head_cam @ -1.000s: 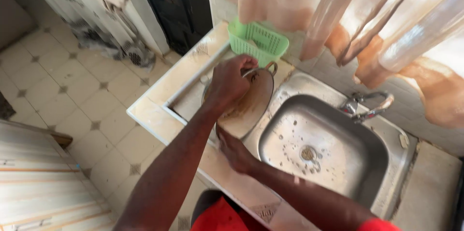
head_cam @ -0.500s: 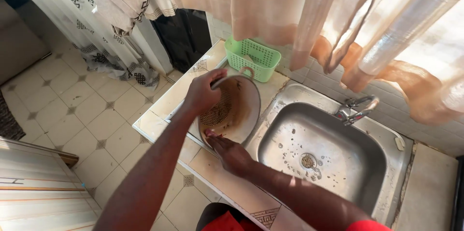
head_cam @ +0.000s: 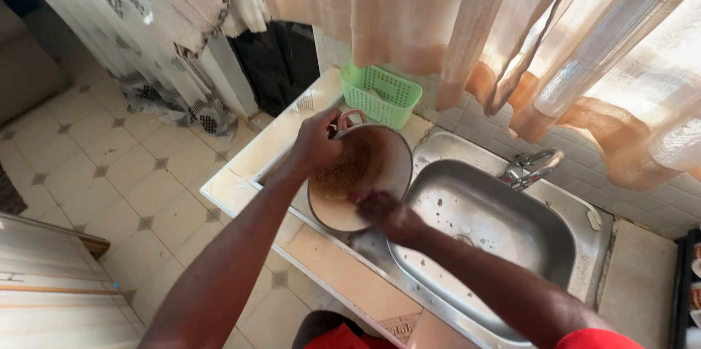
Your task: Washing a plate and scrubbing a pot in a kitchen sink
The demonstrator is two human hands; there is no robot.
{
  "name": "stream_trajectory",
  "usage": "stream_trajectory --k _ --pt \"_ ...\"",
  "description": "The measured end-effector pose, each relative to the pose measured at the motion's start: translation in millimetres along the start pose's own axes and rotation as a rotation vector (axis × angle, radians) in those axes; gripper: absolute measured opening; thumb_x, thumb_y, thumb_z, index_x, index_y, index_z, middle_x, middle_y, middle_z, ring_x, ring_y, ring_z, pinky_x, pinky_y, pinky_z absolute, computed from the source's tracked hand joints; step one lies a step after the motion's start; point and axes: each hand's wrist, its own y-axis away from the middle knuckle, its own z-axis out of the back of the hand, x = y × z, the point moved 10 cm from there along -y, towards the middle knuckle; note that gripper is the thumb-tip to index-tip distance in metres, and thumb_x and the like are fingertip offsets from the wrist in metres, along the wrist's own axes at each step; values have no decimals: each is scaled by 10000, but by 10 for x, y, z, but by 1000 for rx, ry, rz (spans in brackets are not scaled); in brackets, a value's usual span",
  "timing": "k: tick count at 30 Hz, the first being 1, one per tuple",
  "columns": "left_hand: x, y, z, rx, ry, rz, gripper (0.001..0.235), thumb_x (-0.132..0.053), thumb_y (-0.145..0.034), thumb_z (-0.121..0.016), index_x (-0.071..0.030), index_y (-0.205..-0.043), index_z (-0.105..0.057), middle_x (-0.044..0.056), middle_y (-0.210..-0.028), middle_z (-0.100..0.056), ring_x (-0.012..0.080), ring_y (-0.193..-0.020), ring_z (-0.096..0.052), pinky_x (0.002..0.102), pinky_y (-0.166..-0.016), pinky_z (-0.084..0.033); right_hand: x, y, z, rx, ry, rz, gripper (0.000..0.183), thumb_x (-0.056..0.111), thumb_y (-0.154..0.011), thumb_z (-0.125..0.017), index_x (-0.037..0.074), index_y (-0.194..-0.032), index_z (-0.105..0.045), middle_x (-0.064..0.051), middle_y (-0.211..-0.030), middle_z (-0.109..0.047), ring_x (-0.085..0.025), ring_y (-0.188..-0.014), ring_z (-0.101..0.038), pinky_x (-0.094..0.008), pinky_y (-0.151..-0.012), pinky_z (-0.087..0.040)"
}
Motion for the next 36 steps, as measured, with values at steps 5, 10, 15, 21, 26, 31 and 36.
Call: stream_trajectory --k 5,10,15,21,26,31,36 --pt "-779 547 198 -374 36 -157 193 60 -768 -593 -128 -739 -624 114 -676 -635 334 -689 -666 408 -682 -575 -356 217 191 128 379 -171 532 114 -844 -524 -33 -1352 -587 -244 -1385 -602 -418 -1381 -506 -500 -1137 -385" --pt "-770 892 144 -568 93 -118 160 61 -677 -542 -97 -678 -521 149 -710 -614 369 -751 -661 438 -731 -553 218 63 -159 70 385 -213 527 51 -860 -457 -29 -1366 -583 -253 -1323 -599 -400 -1265 -549 -540 -1103 -381" --pt "-637 1113 64 -681 127 -63 188 77 -711 -545 -98 -669 -491 138 -665 -555 356 -698 -626 321 -717 -522 296 43 -793 17 -1130 -649 820 -50 -803 -482 26 -1601 -307 -121 -1602 -406 -350 -1461 -387 -504 -1186 -299" --pt "-153 1141 108 -738 138 -19 191 81 -666 -531 -90 -729 -586 113 -654 -500 299 -690 -614 345 -717 -526 60 104 105 252 173 -162 691 88 -664 -566 -30 -1344 -581 -203 -1258 -652 -373 -1199 -611 -496 -978 -439" --pt "177 1310 120 -807 65 205 190 -17 -670 -509 -153 -688 -378 -32 -619 -414 181 -617 -403 339 -648 -423 581 -59 -331 370 -623 -455 676 -93 -771 -410 -113 -1442 -489 -342 -1610 -265 -485 -1511 -236 -537 -1235 -194" --pt "403 1370 193 -850 250 385 199 -117 -923 -593 -52 -757 -504 185 -714 -554 320 -706 -563 423 -700 -447 428 -505 38 790 -629 -686 672 486 -996 -422 26 -1484 -439 -303 -1444 -504 -501 -1329 -503 -611 -1102 -388" --pt "1190 1347 68 -847 521 568 208 -122 -976 -515 -147 -775 -469 35 -714 -530 179 -616 -466 368 -634 -364 -77 -278 -119 1073 -472 -699 691 600 -1053 -204 143 -1079 -723 -121 -876 -736 -373 -1014 -723 -556 -952 -493"
